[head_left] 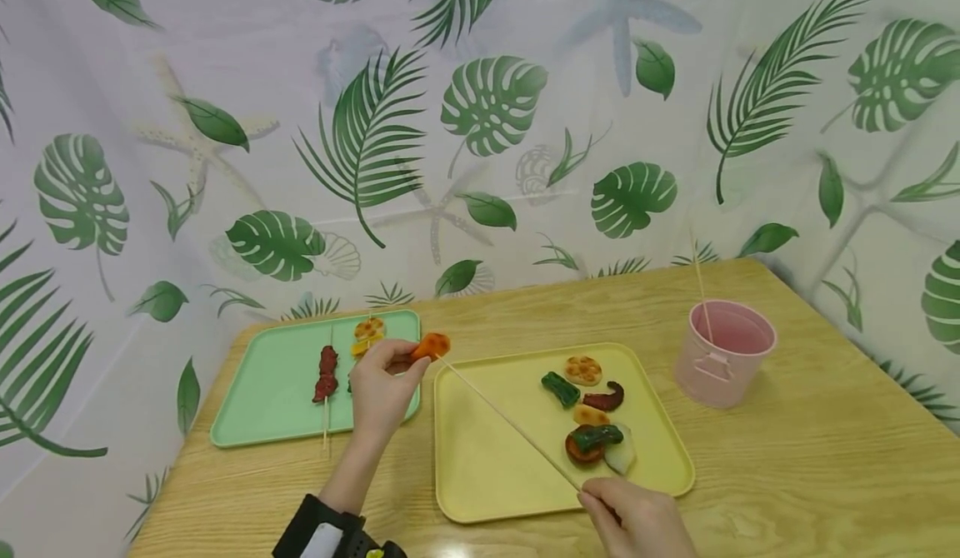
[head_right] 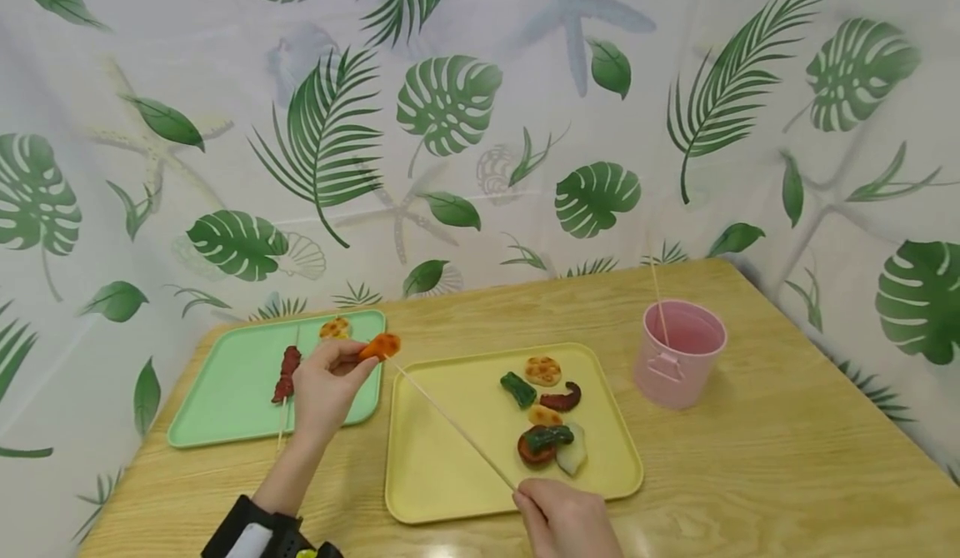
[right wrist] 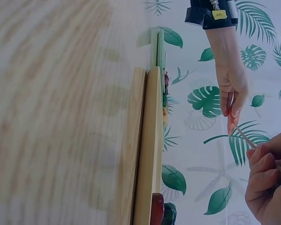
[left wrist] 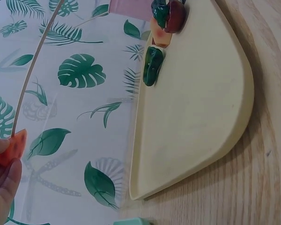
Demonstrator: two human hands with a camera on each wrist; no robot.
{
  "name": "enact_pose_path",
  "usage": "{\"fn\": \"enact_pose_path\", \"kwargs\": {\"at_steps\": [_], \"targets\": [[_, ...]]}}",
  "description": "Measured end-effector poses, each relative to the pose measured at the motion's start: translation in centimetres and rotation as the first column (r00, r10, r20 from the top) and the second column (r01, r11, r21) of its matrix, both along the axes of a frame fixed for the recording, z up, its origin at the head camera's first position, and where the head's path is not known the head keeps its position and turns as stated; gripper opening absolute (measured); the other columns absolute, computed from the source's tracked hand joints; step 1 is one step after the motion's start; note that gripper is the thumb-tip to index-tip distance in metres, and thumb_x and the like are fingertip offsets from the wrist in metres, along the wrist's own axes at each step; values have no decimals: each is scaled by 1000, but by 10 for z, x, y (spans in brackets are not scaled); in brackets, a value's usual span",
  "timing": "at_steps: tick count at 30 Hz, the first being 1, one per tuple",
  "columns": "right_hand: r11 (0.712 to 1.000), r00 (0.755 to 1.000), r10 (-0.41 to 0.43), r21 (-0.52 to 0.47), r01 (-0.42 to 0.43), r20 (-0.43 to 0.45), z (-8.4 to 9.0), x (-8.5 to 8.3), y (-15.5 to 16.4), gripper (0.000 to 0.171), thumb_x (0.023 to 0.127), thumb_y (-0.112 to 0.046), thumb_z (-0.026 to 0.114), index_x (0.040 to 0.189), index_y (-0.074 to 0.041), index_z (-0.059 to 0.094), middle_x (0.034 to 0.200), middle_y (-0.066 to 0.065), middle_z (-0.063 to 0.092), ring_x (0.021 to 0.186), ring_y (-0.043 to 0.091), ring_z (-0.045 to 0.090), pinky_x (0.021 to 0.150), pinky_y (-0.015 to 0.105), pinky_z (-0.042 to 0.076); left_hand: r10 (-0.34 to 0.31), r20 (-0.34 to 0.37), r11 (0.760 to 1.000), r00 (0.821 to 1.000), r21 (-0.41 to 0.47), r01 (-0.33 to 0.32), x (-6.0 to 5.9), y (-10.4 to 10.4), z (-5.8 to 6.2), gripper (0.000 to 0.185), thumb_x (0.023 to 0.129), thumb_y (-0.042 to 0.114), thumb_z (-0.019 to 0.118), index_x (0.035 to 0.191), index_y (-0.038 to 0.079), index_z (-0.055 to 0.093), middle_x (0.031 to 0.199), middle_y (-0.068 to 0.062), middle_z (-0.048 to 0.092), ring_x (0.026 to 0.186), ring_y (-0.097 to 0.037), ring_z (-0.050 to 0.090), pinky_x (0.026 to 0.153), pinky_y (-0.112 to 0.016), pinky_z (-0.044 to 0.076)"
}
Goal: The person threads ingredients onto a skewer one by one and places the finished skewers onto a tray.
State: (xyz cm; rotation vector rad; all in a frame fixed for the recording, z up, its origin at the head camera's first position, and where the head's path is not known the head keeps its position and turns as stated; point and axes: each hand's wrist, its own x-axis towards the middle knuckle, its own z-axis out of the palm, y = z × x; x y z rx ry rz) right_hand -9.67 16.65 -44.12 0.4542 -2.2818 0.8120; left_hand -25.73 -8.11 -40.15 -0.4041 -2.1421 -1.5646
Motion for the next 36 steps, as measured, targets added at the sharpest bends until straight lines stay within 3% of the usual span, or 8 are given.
{"fn": "enact_pose_path", "kwargs": {"at_steps": [7,12,16,22,31,36], "targets": [[999,992,-28,-26,32,123,6,3,-4,25,68,6,75,73,-16,65,64,-18,51,52,-8,36,45,12,33,-7,-4,1000,1000,9,7,0,0,-4,12,75,-1,74,86,-2,70,85,-12,64,72,-24,63,66,-25,53],[997,957,25,-82,-2,288,8,3,-4,13,79,1,69,77,-12,67,62,-17,49,49,-6,35,43,17,34,-14,-26,1000,1000,26,14,0,0,-1,12,74,-2,74,85,-2,71,84,-11,63,71,-22,63,65,-24,52],[995,937,48,-101,-13,347,8,3,-3,9,83,-2,66,79,-9,67,61,-17,48,48,-5,34,42,18,34,-24,-15,1000,1000,-1,24,3,0,-2,12,74,-4,74,85,-2,70,84,-10,63,71,-21,63,65,-24,52],[992,943,96,-107,-64,320,8,1,-6,9,82,-1,66,79,-9,67,62,-17,48,49,-6,34,42,18,35,-26,-5,999,1000,-18,26,9,2,-10,13,74,-2,75,85,-1,71,83,-8,64,73,-21,62,65,-25,53],[988,965,122,-120,-96,232,4,-3,-6,12,80,5,65,78,-7,65,65,-11,56,52,-7,38,44,17,37,-29,-37,1000,999,-12,28,12,6,-7,14,72,-2,77,85,0,71,82,-8,64,72,-23,62,64,-30,53],[984,943,150,-137,-114,296,5,-4,-5,10,83,2,63,79,-6,65,63,-12,53,50,-6,36,43,17,36,-42,-67,999,997,-24,40,12,8,-8,15,72,-3,77,85,-1,71,82,-9,63,71,-23,62,64,-30,54]]}}
